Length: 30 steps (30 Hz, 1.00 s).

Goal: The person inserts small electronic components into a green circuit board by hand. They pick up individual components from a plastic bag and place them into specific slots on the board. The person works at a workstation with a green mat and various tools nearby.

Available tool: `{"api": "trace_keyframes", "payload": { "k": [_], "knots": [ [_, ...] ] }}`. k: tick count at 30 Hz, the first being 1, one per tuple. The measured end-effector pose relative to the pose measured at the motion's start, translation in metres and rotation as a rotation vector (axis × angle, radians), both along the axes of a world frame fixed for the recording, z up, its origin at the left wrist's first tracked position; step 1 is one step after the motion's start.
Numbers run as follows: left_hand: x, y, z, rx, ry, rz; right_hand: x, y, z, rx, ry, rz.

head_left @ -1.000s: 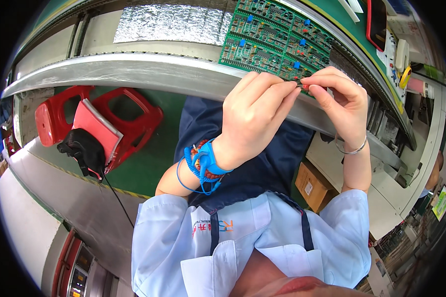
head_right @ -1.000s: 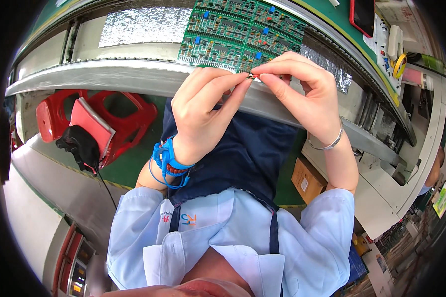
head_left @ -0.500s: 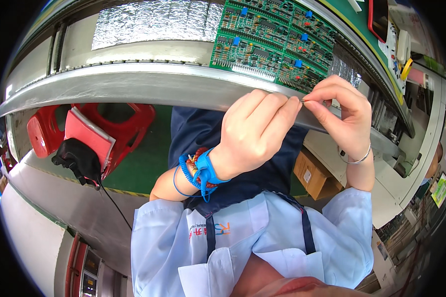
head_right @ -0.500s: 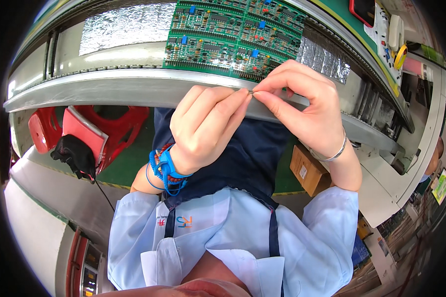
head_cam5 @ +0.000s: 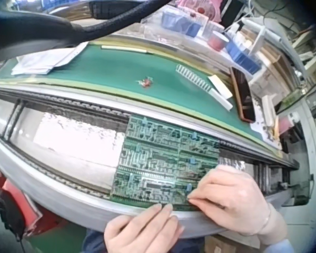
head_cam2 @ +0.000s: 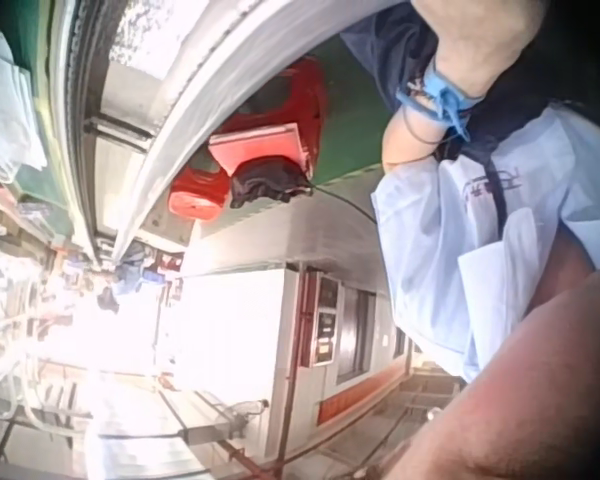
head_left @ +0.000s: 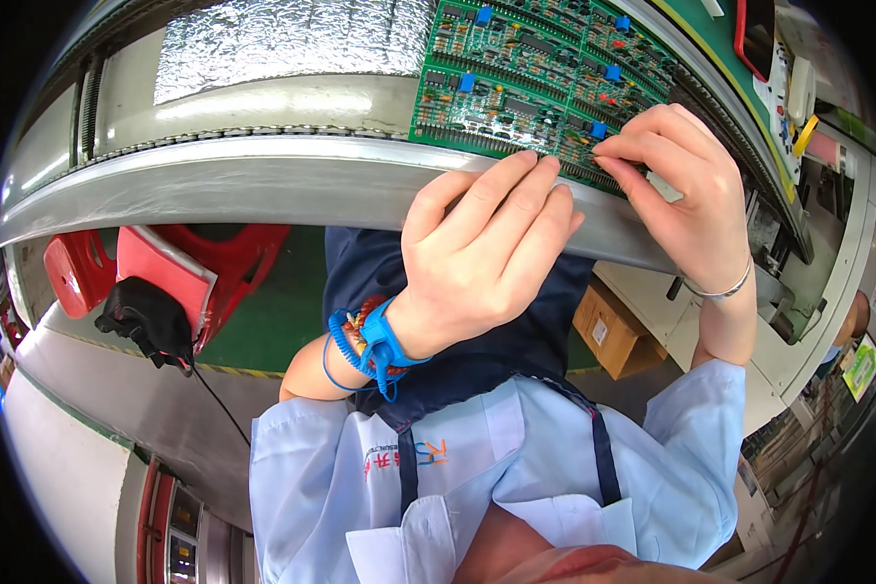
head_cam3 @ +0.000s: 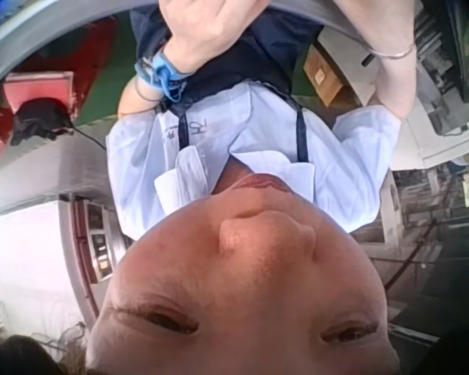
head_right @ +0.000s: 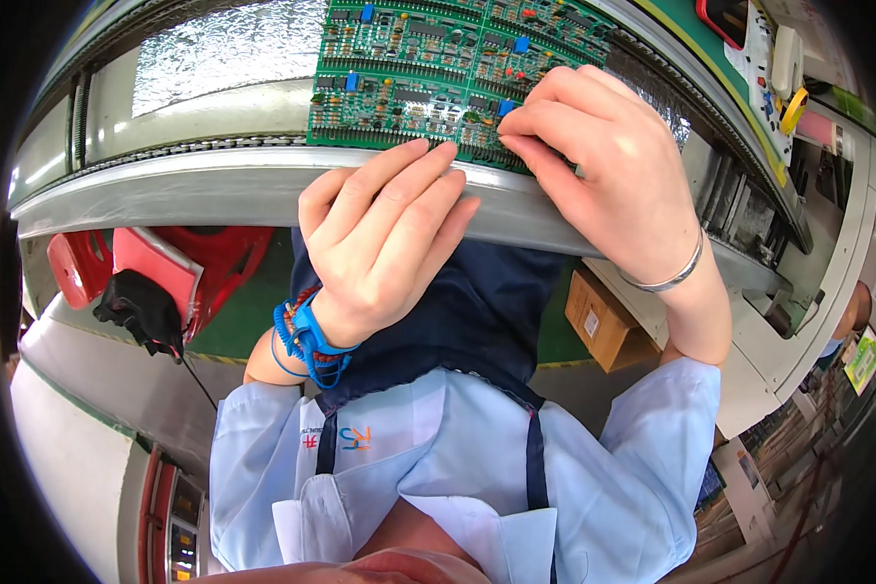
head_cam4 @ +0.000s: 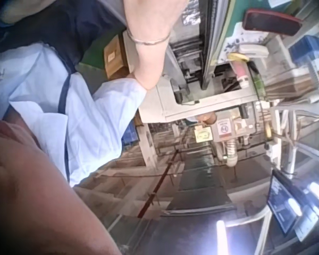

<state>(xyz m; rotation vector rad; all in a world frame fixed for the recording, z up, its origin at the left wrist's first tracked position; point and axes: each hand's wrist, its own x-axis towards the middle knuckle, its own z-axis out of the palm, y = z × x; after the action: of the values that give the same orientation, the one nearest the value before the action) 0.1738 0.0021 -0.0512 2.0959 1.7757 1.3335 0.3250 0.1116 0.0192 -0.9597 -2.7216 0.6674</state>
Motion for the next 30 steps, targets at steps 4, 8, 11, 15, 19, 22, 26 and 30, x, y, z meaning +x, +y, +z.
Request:
{"api": "trace_keyframes", "payload": {
  "k": [4,8,11,15,19,22,26,30],
  "knots": [
    [0.000,0.002,0.000,0.041,-0.023,0.009,0.001,-0.003,0.003,-0.119,0.070,-0.117],
    [0.002,0.003,0.002,0.056,-0.073,0.016,0.007,-0.004,0.006,-0.222,0.118,-0.179],
    [0.006,0.009,0.006,0.069,-0.119,0.038,0.010,-0.007,0.010,-0.272,0.143,-0.177],
    [0.012,0.014,0.008,0.097,-0.145,0.037,0.012,-0.013,0.011,-0.321,0.185,-0.194],
    [0.013,0.012,0.007,0.094,-0.133,0.019,0.013,-0.017,0.012,-0.348,0.186,-0.195],
    [0.013,0.010,0.007,0.097,-0.120,0.025,0.015,-0.018,0.013,-0.347,0.191,-0.193],
    [0.013,0.009,0.008,0.093,-0.121,0.023,0.017,-0.021,0.013,-0.323,0.205,-0.199],
    [0.015,0.008,0.008,0.090,-0.133,0.002,0.016,-0.022,0.014,-0.297,0.201,-0.163]
  ]
}}
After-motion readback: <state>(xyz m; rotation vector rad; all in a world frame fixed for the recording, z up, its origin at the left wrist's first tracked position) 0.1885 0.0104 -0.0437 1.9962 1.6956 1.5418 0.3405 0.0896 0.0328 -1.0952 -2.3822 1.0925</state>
